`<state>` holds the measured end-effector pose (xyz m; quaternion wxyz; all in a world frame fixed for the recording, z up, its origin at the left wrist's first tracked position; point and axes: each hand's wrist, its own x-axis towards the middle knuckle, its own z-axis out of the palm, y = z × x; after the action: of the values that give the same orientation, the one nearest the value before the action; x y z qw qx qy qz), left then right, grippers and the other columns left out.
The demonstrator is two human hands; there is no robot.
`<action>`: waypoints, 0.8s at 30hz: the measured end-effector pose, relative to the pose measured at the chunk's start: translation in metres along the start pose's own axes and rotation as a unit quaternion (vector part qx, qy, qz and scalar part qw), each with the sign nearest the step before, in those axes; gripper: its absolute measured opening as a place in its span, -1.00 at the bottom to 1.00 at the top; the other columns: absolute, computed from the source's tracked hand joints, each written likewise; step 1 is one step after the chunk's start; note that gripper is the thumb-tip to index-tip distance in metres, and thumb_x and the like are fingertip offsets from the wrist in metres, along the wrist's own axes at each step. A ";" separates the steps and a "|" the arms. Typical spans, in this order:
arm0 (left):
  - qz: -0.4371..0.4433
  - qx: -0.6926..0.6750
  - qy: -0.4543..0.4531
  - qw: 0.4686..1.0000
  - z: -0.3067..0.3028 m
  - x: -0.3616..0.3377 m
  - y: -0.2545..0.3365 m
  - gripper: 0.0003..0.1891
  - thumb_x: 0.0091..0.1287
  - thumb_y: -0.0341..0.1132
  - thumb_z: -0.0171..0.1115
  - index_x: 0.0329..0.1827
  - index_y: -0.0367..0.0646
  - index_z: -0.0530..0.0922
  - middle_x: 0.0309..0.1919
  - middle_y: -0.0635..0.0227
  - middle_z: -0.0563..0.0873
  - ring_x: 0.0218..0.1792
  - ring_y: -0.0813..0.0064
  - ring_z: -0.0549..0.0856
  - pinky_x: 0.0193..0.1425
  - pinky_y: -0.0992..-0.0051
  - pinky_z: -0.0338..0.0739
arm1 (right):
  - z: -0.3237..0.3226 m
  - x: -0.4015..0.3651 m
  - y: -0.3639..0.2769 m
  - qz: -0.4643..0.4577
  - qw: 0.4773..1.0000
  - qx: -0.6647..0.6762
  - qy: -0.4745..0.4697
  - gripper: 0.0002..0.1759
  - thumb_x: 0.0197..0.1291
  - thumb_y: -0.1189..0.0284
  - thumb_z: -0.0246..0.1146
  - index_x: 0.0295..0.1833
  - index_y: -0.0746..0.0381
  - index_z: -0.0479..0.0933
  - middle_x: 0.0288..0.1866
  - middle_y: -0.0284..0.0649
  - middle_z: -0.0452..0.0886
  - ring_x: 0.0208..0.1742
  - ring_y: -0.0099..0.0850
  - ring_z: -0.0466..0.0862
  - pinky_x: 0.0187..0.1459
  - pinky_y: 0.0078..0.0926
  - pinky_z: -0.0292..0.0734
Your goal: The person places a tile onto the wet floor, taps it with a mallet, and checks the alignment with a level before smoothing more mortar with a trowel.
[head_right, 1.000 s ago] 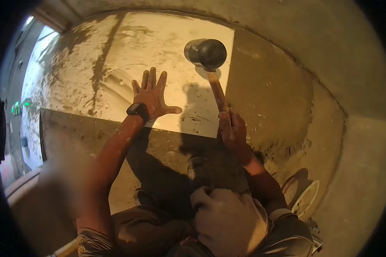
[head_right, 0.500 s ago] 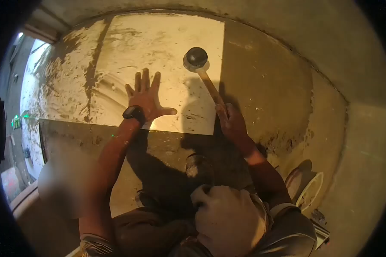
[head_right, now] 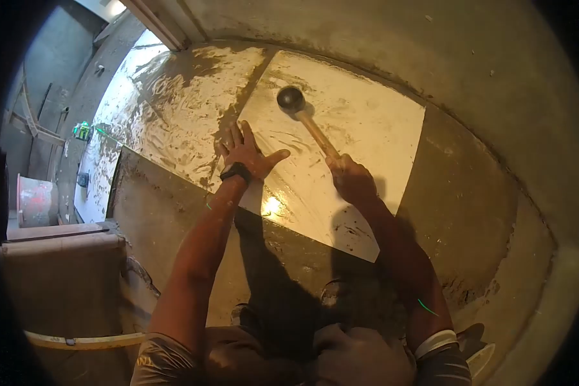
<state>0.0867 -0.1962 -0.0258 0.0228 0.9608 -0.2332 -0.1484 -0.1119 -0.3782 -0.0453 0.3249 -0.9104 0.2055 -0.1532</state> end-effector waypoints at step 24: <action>-0.011 0.042 -0.043 0.998 -0.010 -0.003 0.003 0.45 -0.01 0.79 -0.09 0.68 -0.22 -0.25 0.66 -0.13 -0.24 0.67 -0.03 -0.29 0.63 -0.19 -0.46 | -0.019 0.045 -0.024 0.060 0.998 0.016 -0.011 -0.47 0.52 -0.02 0.03 -0.19 0.29 0.45 -0.56 0.04 0.56 -0.52 0.07 0.61 -0.39 0.01 0.50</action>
<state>0.0856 -0.1972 -0.0148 -0.0292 0.9560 -0.2296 -0.1801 -0.0736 -0.3926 -0.0092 0.3502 -0.8928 0.2537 -0.1263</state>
